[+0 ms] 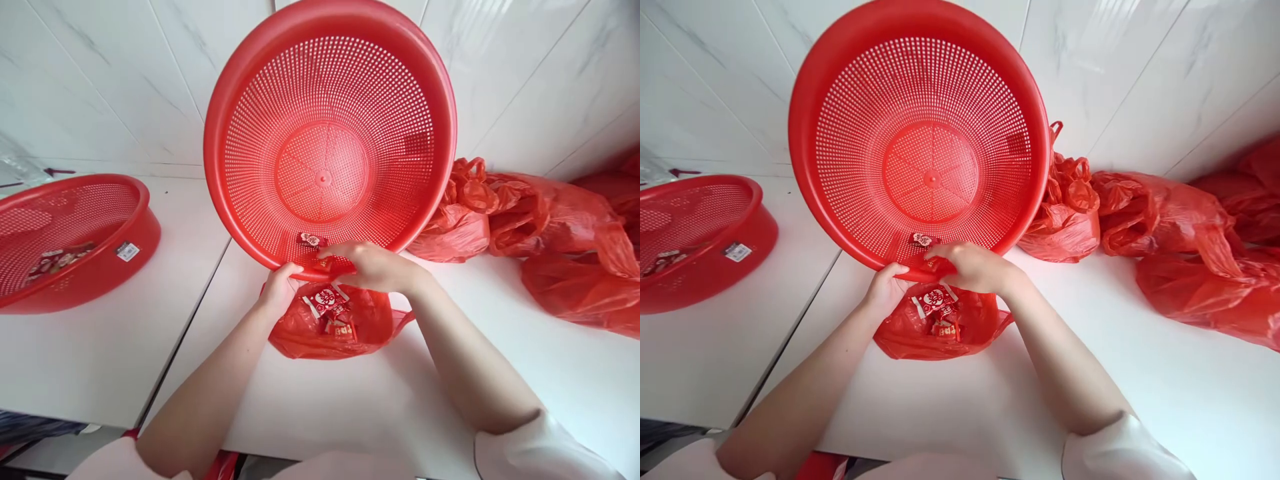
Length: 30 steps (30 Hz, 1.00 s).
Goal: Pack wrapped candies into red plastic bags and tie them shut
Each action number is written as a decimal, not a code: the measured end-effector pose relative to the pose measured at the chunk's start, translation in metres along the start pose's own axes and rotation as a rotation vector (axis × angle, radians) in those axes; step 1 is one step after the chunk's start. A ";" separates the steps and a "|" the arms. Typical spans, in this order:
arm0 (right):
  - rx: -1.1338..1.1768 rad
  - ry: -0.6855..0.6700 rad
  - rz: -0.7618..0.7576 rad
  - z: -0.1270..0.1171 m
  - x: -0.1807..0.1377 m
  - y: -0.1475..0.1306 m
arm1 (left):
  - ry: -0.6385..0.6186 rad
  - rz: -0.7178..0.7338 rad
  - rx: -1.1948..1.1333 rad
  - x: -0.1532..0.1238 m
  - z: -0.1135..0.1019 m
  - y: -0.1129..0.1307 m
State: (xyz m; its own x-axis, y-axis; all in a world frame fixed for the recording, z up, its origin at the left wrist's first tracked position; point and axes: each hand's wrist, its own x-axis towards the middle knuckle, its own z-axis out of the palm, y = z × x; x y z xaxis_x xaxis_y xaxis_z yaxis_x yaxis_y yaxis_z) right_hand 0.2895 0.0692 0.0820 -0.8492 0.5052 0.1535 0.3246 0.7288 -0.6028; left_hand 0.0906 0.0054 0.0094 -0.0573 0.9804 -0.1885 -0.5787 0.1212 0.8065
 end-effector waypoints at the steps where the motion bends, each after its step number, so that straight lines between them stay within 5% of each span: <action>1: -0.013 -0.024 -0.011 0.003 0.001 0.003 | 0.003 0.003 -0.004 0.000 0.000 0.000; 8: 0.020 0.049 0.086 -0.006 -0.003 -0.012 | 0.041 0.013 -0.019 0.001 -0.003 0.010; 15: 0.076 -0.085 0.082 -0.015 -0.008 -0.026 | 0.082 0.026 -0.058 -0.002 -0.002 0.020; 22: -0.164 0.304 0.088 0.021 0.012 -0.015 | 0.057 0.021 0.011 -0.020 0.015 0.013; 25: -0.273 0.205 0.155 0.035 0.015 -0.007 | 0.048 0.077 0.056 -0.027 0.022 0.005; 30: -0.142 0.117 0.108 0.027 0.009 -0.003 | 0.009 0.097 0.132 -0.033 0.023 0.010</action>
State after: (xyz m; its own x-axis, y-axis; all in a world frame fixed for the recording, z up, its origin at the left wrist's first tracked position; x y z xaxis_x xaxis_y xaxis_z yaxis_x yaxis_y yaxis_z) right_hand 0.2697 0.0585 0.0638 -0.7546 0.6283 0.1890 0.4737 0.7211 -0.5056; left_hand 0.1054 -0.0221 0.0360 -0.1151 0.9871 -0.1110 -0.4578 0.0464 0.8878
